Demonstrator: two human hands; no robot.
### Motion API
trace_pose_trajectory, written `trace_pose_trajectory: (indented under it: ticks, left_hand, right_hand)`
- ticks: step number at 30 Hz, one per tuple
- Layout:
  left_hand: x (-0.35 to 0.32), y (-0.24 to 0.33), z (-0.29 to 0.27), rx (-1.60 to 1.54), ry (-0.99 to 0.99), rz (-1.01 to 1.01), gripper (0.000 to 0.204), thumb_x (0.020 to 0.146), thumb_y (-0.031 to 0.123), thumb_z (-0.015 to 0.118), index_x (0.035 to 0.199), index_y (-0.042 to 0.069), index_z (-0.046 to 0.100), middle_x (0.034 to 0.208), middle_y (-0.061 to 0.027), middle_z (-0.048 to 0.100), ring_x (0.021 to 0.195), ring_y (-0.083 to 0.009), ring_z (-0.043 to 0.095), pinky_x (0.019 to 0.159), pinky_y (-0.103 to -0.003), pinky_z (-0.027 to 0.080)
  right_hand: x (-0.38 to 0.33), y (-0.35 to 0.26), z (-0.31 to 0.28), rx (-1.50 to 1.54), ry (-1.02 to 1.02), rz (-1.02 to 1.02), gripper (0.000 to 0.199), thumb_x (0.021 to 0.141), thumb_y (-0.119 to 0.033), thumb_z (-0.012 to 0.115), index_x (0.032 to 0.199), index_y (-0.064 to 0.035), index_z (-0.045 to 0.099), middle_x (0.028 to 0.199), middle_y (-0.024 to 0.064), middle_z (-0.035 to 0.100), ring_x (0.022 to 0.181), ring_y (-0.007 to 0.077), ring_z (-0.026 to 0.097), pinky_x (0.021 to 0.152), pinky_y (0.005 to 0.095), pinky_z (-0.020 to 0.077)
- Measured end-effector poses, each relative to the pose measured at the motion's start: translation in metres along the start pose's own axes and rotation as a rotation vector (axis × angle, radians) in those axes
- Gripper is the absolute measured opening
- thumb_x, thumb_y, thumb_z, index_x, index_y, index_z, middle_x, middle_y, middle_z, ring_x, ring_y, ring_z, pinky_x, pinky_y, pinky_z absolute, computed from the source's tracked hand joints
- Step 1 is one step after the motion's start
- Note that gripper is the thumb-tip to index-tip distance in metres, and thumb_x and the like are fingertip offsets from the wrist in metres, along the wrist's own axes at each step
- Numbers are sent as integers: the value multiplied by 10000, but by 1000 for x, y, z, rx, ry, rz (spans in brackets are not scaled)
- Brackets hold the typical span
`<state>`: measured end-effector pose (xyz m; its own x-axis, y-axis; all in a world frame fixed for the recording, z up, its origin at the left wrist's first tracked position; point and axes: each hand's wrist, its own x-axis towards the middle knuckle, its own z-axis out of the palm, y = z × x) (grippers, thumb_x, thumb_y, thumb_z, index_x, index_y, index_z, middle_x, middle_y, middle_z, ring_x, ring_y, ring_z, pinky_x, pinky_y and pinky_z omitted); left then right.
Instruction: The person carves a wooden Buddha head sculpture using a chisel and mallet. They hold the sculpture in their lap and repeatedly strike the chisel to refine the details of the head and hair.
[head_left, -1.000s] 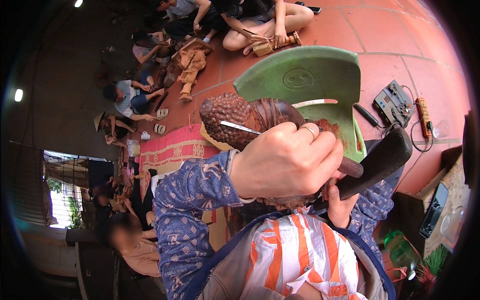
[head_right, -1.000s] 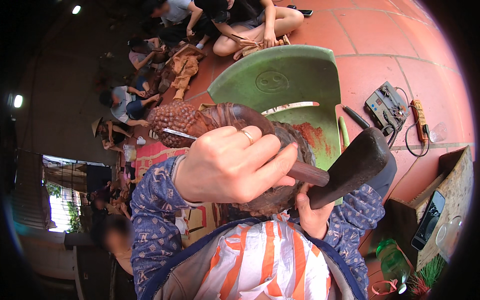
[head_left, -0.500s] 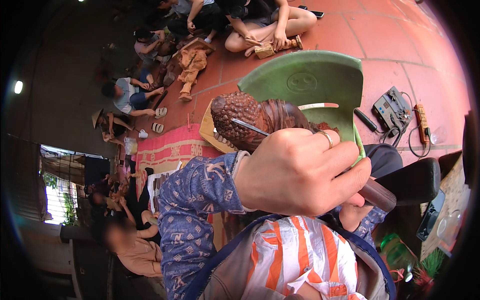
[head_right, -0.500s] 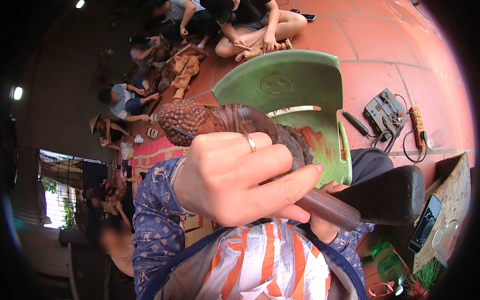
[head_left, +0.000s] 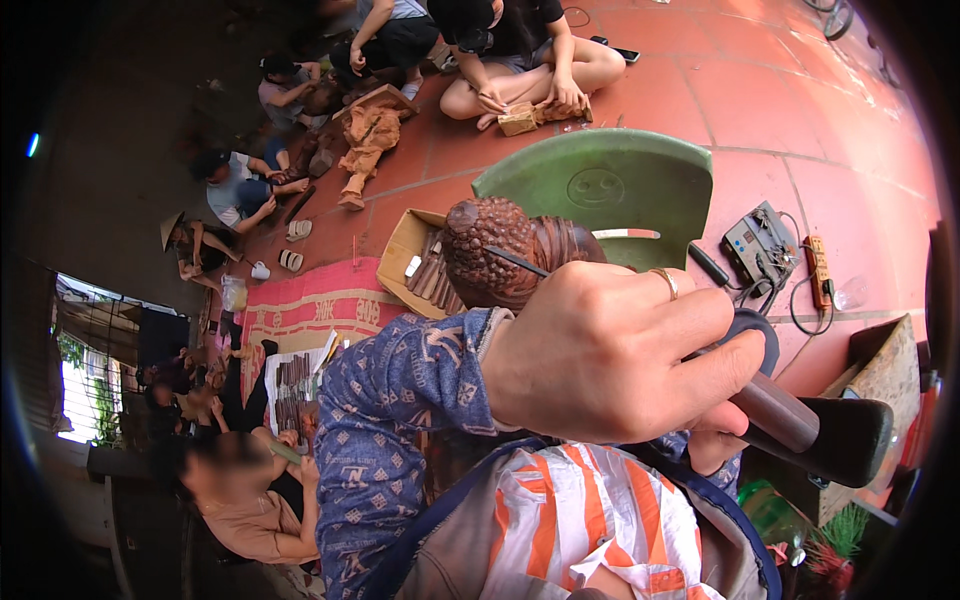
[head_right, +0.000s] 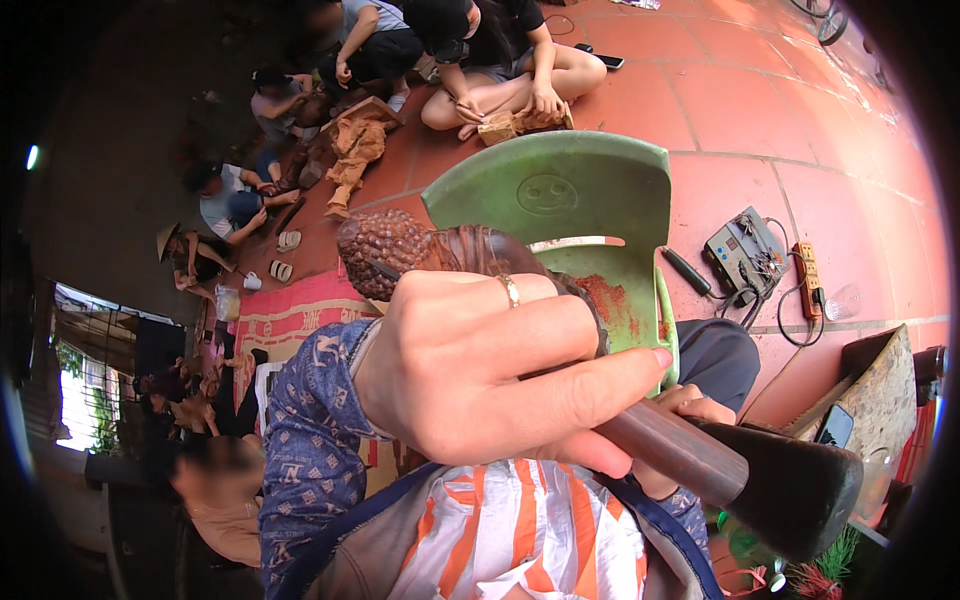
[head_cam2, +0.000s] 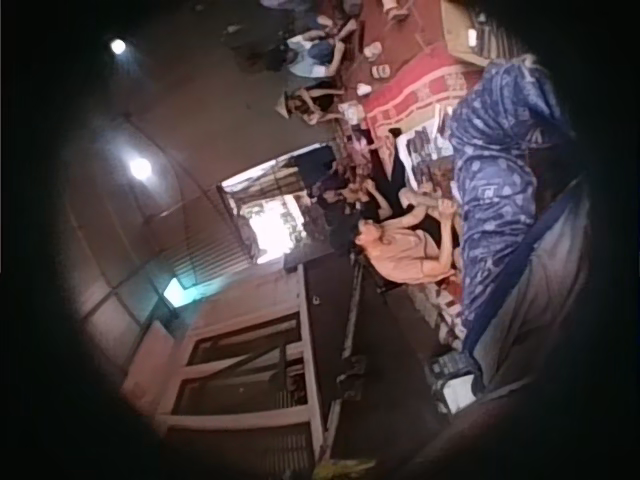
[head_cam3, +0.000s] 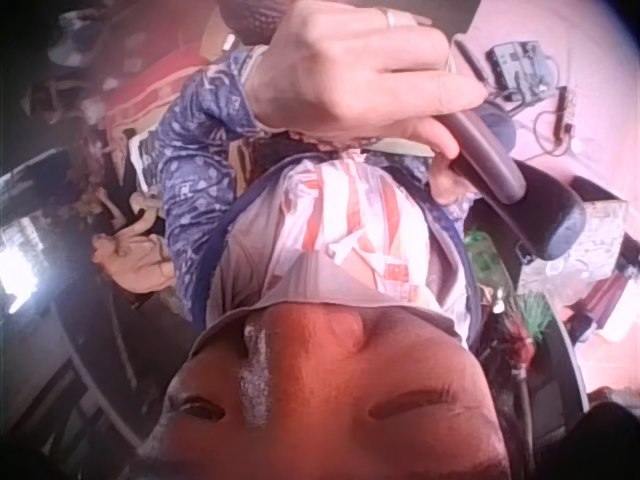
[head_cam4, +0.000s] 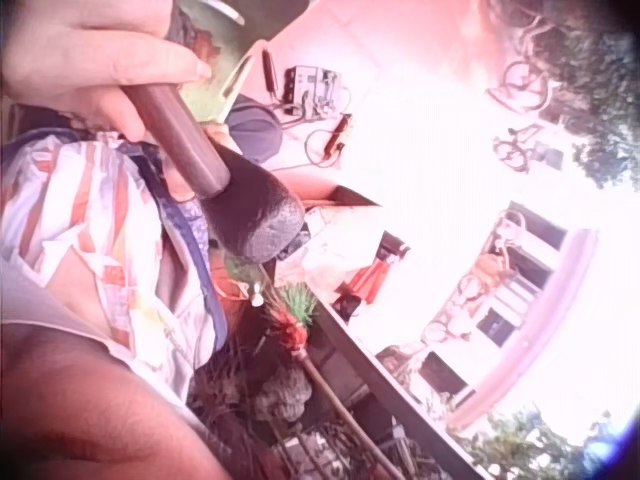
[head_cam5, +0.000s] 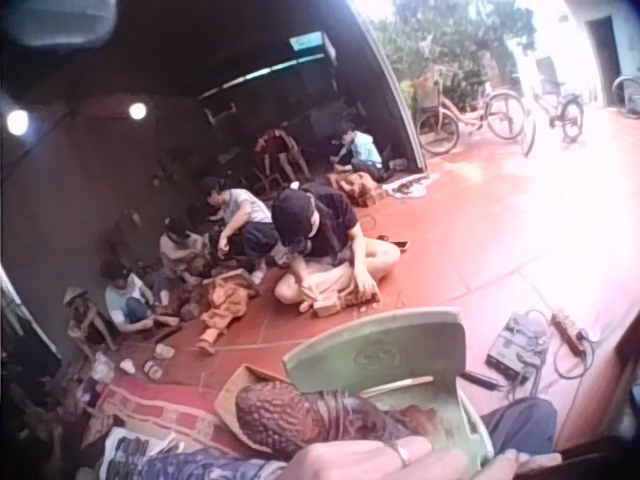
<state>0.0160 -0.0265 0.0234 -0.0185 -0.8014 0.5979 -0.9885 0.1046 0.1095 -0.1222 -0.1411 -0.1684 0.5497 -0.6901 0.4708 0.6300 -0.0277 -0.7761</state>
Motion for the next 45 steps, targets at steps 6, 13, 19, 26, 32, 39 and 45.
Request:
trace_pose_trajectory:
  ticks: [6,13,19,26,32,39,45]
  left_hand:
    - [2,-1,0,-9,88,6,347,765,368,679,920,63,618,710,-24,483,611,-161,577,482,-290,456]
    - [4,-1,1,0,137,-4,340,769,380,678,903,74,616,706,-27,485,598,-172,575,485,-303,459]
    - [2,-1,4,41,131,102,280,726,318,677,860,75,634,692,-6,477,623,-148,570,485,-284,439]
    - [-12,-1,19,114,49,401,315,616,208,661,899,73,694,705,46,518,632,-65,515,451,-210,267]
    - [-36,-5,13,98,-136,335,319,638,346,666,810,81,622,695,41,482,617,-76,489,453,-219,302]
    - [-39,-15,5,88,-131,317,284,615,302,677,781,88,594,685,37,449,603,-89,477,446,-224,308]
    - [-42,-5,4,-43,-182,356,287,635,317,690,782,89,595,704,24,470,611,-100,488,440,-235,323]
  right_hand:
    - [8,-5,-14,33,-29,10,357,837,-70,735,976,-58,406,781,79,501,666,149,502,646,289,443]
    - [12,-14,-18,-196,69,-9,320,864,-84,702,964,-52,400,803,60,480,666,139,487,627,294,428]
    - [11,-10,-31,-454,-3,-101,314,852,-60,706,983,-36,421,783,56,489,613,133,464,602,292,413]
    - [6,6,-24,-138,21,-174,359,835,-72,716,1065,-21,446,767,68,534,581,128,456,574,278,396]
    - [16,6,-39,-263,-243,-281,281,763,-107,759,897,-18,528,646,61,541,532,154,511,525,288,411]
    - [19,1,-21,-338,-293,-274,334,713,-153,837,771,-52,524,572,32,535,483,164,523,481,287,400]
    - [20,3,-21,-269,-281,-263,337,715,-150,838,778,-50,522,568,28,519,478,168,509,483,293,394]
